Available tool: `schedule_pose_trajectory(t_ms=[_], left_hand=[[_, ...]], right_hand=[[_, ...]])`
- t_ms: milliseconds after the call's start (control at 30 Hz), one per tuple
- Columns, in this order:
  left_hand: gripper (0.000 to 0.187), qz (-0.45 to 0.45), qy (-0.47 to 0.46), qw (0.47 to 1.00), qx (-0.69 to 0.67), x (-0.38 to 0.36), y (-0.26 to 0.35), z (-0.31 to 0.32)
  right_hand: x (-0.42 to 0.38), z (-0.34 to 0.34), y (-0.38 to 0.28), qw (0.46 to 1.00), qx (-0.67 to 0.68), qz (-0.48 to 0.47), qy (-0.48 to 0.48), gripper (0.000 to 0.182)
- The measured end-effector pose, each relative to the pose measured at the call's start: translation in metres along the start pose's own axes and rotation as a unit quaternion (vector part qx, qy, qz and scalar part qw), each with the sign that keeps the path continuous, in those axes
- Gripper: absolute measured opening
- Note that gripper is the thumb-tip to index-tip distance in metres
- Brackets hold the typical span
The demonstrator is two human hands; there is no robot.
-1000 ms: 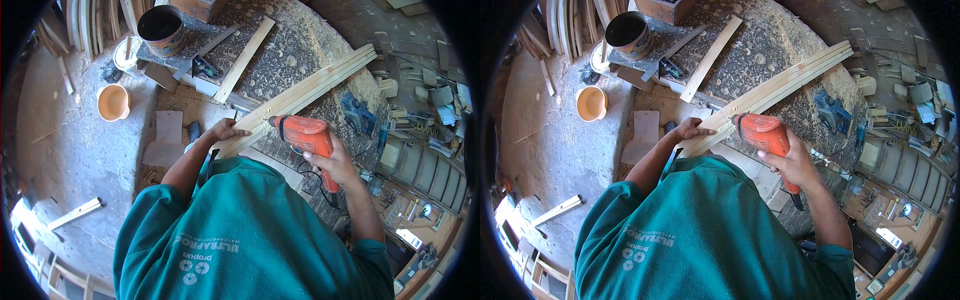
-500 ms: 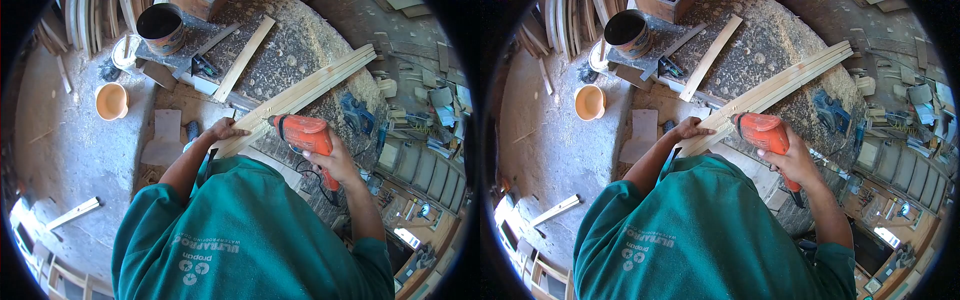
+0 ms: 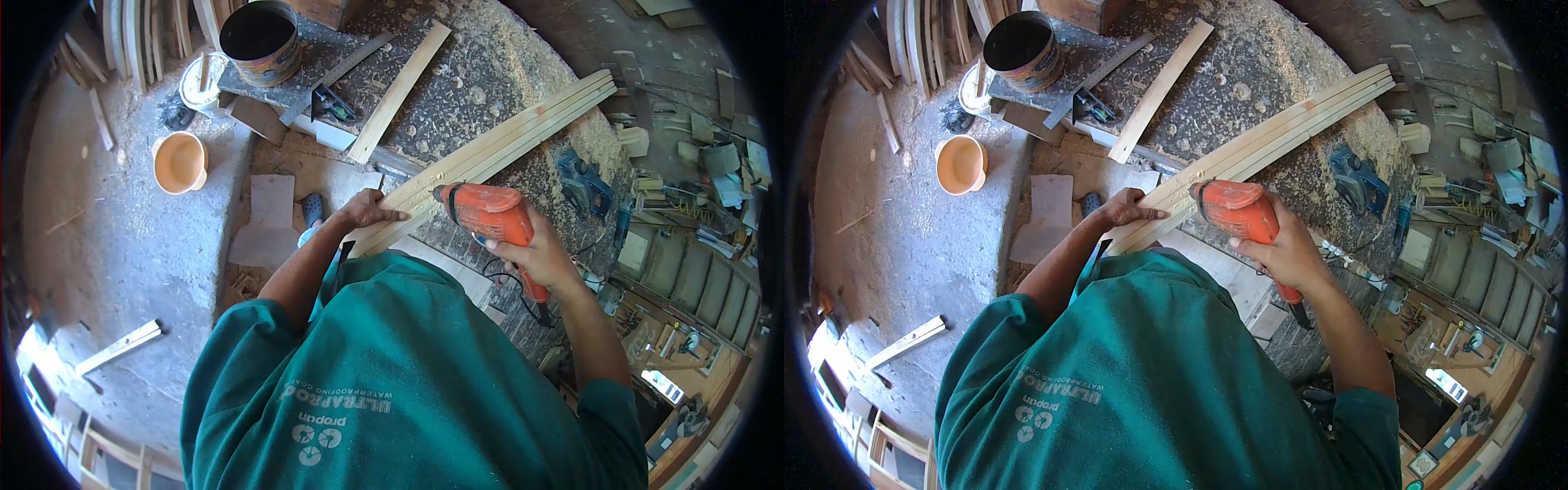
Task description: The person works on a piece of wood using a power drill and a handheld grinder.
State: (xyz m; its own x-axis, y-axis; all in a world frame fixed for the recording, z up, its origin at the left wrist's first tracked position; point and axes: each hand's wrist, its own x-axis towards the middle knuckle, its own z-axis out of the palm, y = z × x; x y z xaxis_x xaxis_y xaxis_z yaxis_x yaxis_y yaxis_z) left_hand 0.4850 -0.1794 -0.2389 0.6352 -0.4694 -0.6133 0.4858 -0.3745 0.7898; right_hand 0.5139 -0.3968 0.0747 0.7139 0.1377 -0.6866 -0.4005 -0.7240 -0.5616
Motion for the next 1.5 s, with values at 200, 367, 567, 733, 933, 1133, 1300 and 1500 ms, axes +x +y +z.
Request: schedule_pose_trajectory(t_ms=[200, 367, 567, 733, 933, 1133, 1300, 1500], left_hand=[[0.084, 0.002, 0.003, 1.000, 0.010, 0.001, 0.001, -0.001], [0.083, 0.010, 0.003, 1.000, -0.001, 0.001, -0.001, 0.000], [0.084, 0.002, 0.001, 1.000, -0.003, 0.000, 0.001, 0.002], [0.085, 0.007, 0.010, 1.000, -0.012, 0.004, -0.007, 0.003], [0.081, 0.007, 0.008, 1.000, -0.009, 0.005, -0.007, 0.002], [0.081, 0.006, 0.007, 0.999, -0.033, 0.000, -0.003, 0.001], [0.081, 0.001, 0.009, 1.000, -0.018, 0.003, -0.004, 0.001], [0.080, 0.003, 0.006, 1.000, -0.021, 0.002, -0.004, 0.002]], right_hand=[[0.008, 0.005, 0.003, 1.000, -0.013, 0.001, 0.005, 0.066], [0.019, 0.016, 0.012, 1.000, -0.003, 0.022, 0.013, 0.065], [0.019, 0.027, 0.023, 0.998, 0.057, 0.028, 0.030, 0.060], [0.011, 0.029, 0.011, 0.994, 0.101, 0.012, 0.031, 0.056], [-0.010, 0.015, -0.007, 0.996, 0.086, 0.012, 0.038, 0.060], [-0.022, 0.002, -0.020, 0.994, 0.103, -0.011, 0.036, 0.065], [-0.026, 0.000, -0.017, 0.996, 0.080, -0.014, 0.042, 0.065], [-0.027, -0.001, -0.019, 0.995, 0.090, -0.013, 0.041, 0.066]])
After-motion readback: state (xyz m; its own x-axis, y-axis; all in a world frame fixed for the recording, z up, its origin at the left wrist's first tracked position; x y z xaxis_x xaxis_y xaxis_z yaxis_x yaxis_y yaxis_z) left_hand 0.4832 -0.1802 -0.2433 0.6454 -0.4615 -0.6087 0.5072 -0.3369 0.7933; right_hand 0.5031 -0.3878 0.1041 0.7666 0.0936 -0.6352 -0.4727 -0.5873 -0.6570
